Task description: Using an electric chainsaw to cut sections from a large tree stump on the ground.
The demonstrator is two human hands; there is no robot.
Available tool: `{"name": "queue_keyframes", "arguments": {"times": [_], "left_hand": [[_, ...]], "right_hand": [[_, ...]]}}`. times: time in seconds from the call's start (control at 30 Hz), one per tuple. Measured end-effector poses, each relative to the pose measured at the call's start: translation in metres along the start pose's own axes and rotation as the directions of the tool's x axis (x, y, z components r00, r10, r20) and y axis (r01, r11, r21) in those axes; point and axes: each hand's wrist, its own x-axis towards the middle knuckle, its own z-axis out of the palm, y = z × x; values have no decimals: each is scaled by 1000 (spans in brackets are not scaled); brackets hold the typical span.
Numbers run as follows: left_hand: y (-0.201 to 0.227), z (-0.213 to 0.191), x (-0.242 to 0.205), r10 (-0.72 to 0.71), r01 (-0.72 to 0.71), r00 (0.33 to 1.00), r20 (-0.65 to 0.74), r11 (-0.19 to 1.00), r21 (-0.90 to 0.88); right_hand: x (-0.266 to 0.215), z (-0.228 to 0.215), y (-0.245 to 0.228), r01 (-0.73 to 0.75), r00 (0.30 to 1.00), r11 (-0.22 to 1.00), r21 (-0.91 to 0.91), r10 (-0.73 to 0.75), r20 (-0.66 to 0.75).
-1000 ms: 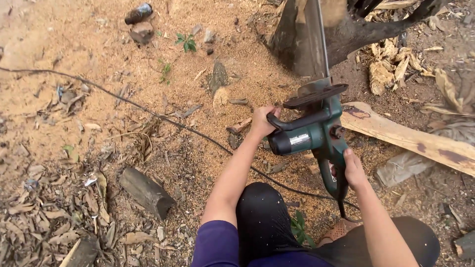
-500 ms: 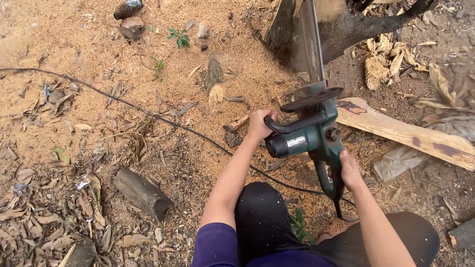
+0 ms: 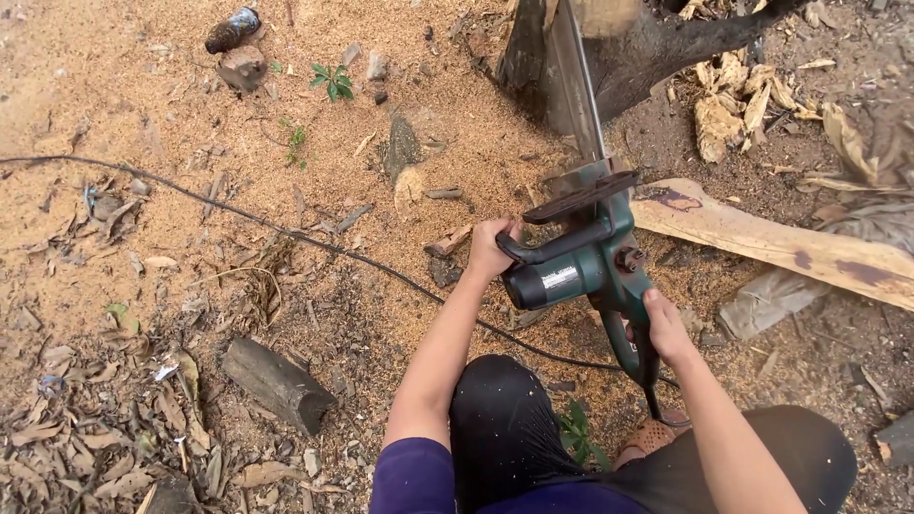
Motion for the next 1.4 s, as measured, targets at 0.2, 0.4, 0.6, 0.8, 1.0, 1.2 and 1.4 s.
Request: {"name": "queue_keyframes", "arguments": {"times": [0.2,0.4,0.6,0.8,1.0,1.2,1.4], "left_hand": [[0,-4,-4,10,-10,1000,-1,1000,-14],[-2,-10,10,-18,18,1000,12,1000,-4],[34,-25,54,69,-69,997,-22,998,-3],[43,-26,94,159,-159,987,-1,987,10],[32,-34,101,120,-118,992,-36,991,69],[36,-25,95,82,-73,989,-120,994,81],[36,-15,49,89,-88,990,-113,996,17]], "right_hand": [[-2,7,-2,-12,1000,1000,9,12,-14],[16,12,3,29,999,1000,-1,-29,-45],[40,10,-37,108,993,994,-21,-109,-46],[15,14,-119,176,979,984,18,-172,-113],[19,18,-120,136,985,991,8,-135,-104],[14,12,-117,122,986,992,21,-118,-120],[-12,14,-102,93,990,995,-44,-97,-103]]}}
